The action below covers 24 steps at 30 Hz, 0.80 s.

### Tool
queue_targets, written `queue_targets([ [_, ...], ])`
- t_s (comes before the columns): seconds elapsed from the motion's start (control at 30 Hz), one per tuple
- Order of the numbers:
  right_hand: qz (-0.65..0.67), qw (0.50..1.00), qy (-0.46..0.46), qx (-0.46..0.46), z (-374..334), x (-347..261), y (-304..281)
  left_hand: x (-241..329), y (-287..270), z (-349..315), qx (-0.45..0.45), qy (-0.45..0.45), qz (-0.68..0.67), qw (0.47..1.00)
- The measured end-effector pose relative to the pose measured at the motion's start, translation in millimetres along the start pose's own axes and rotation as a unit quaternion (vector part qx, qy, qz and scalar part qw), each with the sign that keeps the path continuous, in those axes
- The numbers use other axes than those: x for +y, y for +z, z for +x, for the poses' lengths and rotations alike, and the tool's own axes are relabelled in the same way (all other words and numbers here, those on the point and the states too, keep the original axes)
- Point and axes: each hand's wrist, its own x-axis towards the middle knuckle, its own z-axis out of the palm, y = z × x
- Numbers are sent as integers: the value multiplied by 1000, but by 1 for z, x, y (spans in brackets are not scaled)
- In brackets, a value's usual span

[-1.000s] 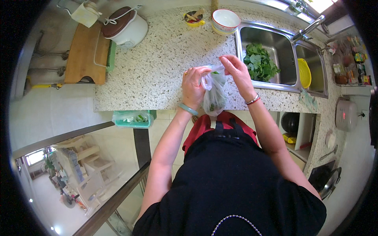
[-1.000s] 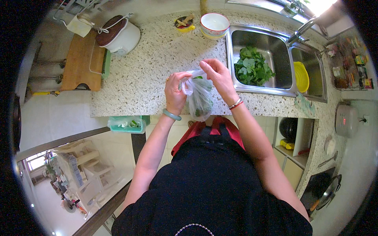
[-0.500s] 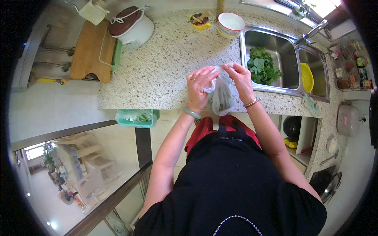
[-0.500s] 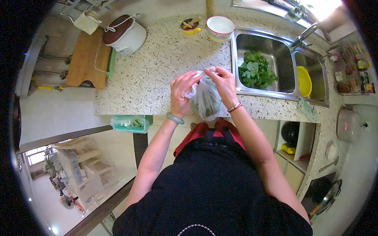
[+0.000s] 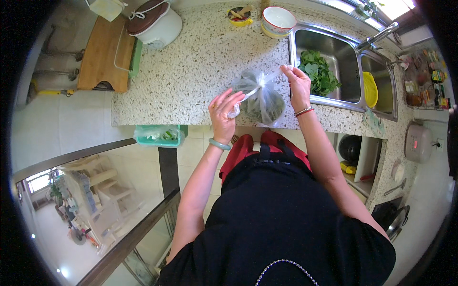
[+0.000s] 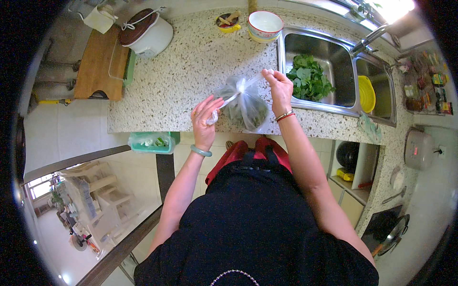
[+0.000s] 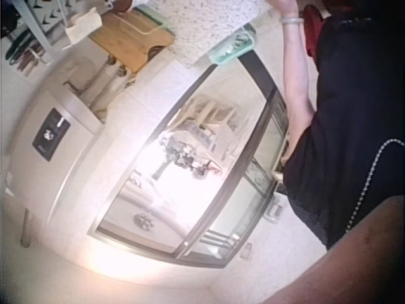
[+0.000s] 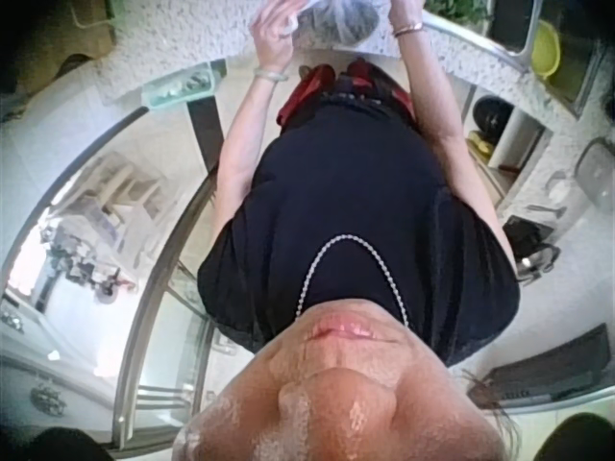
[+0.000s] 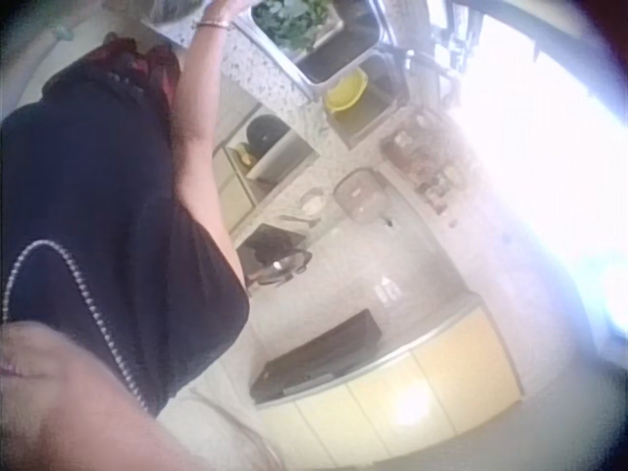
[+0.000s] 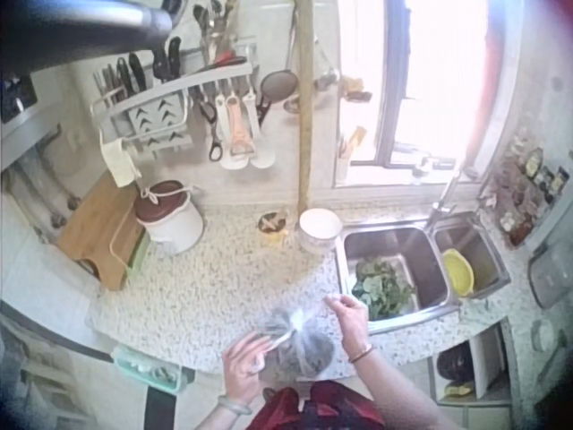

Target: The person unpacks leafy green vegetables from a plastic bag into a kitchen sink. They then place a portion of the greens back into the bag, tie it, and store it in the refrigerator. Afterward, the person wipes the countertop with a cloth and proceeds to wash the remaining vegetables in the sink under running water.

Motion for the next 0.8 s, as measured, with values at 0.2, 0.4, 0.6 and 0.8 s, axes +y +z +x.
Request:
queue_targets([
  [0.2, 2, 999, 1, 47, 11, -4, -5, -11, -8, -15, -2, -24, -1, 1000],
  [0.4, 8, 999, -10, 49, 23, 12, -11, -16, -13, -25, -17, -41, 5, 999],
  [0.6, -34, 999, 19, 14, 26, 19, -13, -23, -11, -38, -8, -81, 6, 997],
  [0.8, -132, 984, 79, -84, 22, 6, -19, -26, -5, -32, -42, -208, -241, 947],
])
